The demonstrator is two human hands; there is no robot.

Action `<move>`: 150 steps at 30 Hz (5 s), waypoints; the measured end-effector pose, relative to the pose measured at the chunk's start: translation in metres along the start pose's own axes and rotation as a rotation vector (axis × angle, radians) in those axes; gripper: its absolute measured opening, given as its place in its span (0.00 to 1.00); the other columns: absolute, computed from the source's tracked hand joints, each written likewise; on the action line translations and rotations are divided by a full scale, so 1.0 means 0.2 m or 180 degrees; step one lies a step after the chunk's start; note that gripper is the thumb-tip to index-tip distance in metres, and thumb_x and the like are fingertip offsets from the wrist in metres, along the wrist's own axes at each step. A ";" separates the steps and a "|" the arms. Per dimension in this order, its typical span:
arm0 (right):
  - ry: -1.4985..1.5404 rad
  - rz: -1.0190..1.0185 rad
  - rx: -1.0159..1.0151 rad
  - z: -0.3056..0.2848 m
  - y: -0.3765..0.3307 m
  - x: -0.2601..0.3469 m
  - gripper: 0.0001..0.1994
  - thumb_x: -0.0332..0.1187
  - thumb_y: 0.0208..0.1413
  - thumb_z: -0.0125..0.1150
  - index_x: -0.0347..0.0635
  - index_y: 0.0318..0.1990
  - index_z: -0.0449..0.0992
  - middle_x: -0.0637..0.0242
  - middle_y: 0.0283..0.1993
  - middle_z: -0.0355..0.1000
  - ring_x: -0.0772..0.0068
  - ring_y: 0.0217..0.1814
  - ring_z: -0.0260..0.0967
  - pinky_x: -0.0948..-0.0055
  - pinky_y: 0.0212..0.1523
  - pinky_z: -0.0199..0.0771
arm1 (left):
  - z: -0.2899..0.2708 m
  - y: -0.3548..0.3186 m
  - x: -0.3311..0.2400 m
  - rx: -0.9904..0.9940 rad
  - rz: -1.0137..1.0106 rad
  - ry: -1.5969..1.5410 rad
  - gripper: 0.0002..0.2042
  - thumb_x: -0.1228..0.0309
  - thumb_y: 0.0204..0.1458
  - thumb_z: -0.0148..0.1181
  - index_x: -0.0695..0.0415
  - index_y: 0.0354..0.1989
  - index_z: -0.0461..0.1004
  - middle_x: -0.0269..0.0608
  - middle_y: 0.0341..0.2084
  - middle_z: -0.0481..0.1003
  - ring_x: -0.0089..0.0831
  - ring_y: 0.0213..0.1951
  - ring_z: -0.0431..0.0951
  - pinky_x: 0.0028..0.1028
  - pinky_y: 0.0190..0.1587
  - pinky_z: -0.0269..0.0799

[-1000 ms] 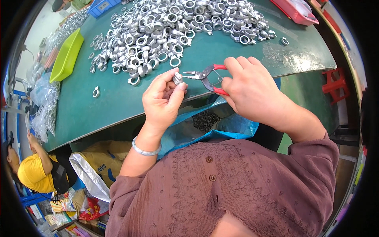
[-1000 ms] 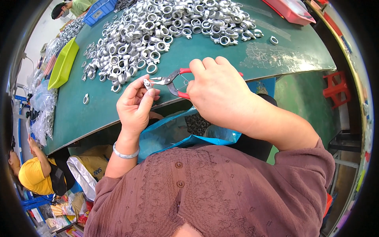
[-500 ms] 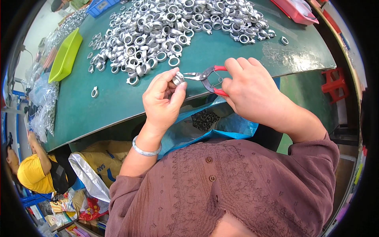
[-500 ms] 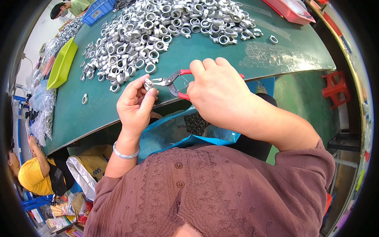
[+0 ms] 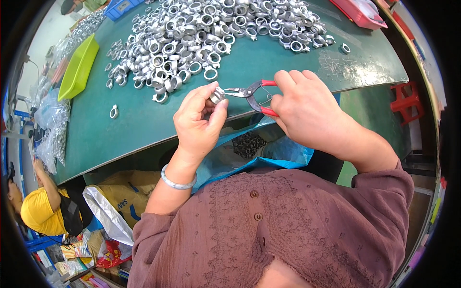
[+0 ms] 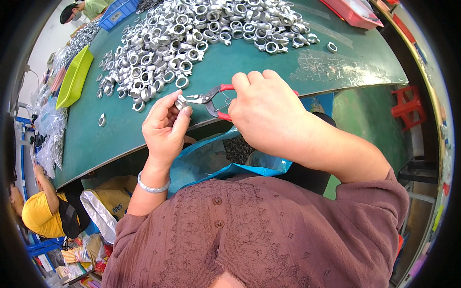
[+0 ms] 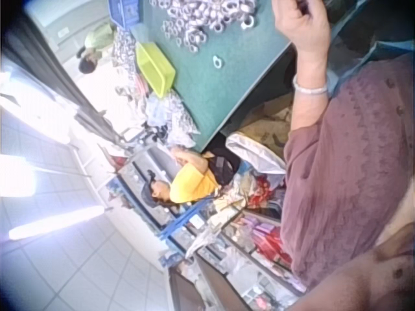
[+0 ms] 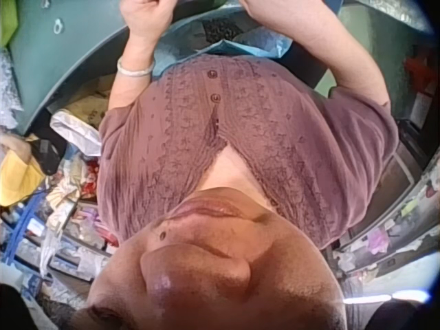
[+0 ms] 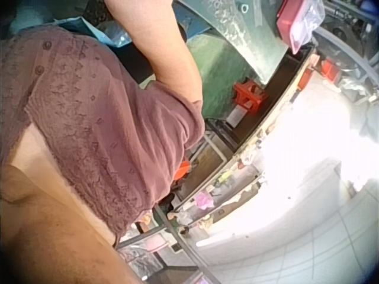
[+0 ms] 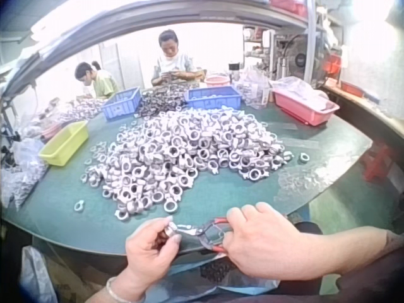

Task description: The person picks up metal ring-like components from a pile, rotates them by hand to check for defects, and uses pliers to press a smaller pin or attachment into the side of the ring.

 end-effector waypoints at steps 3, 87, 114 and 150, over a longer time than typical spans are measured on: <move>0.0018 -0.0001 0.0008 0.00 0.00 0.00 0.04 0.30 0.38 0.54 0.41 0.20 0.74 0.62 0.28 0.63 0.65 0.34 0.63 0.71 0.33 0.60 | 0.00 0.00 -0.01 -0.0005 0.0040 0.0092 0.17 0.85 0.42 0.59 0.64 0.43 0.71 0.39 0.32 0.70 0.18 0.27 0.71 0.16 0.29 0.71; -0.0134 0.0139 0.0147 0.05 -0.01 0.00 0.07 0.30 0.41 0.53 0.37 0.23 0.75 0.59 0.31 0.65 0.63 0.36 0.65 0.69 0.35 0.64 | 0.04 0.00 -0.03 -0.0044 0.0061 0.0559 0.13 0.83 0.45 0.57 0.68 0.41 0.71 0.35 0.30 0.69 0.16 0.27 0.71 0.13 0.27 0.68; -0.0226 0.0165 0.0079 0.04 0.00 -0.01 0.06 0.29 0.39 0.53 0.37 0.23 0.75 0.60 0.30 0.64 0.64 0.36 0.64 0.70 0.35 0.62 | 0.04 0.01 -0.03 -0.0200 0.0066 0.0592 0.12 0.82 0.46 0.57 0.67 0.40 0.71 0.34 0.27 0.70 0.14 0.24 0.70 0.12 0.25 0.66; 0.0120 -0.0230 0.0080 0.06 0.03 0.10 0.07 0.31 0.40 0.53 0.36 0.21 0.73 0.59 0.28 0.64 0.64 0.30 0.66 0.69 0.29 0.65 | 0.04 0.01 -0.04 -0.0078 0.0523 0.1050 0.13 0.81 0.41 0.59 0.65 0.38 0.72 0.38 0.25 0.71 0.19 0.21 0.71 0.17 0.24 0.71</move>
Point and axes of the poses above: each hand's wrist, its own y-axis towards the middle knuckle, its own z-axis out of the palm, x = y × z, the point moved 5 cm from there along y, towards the middle knuckle
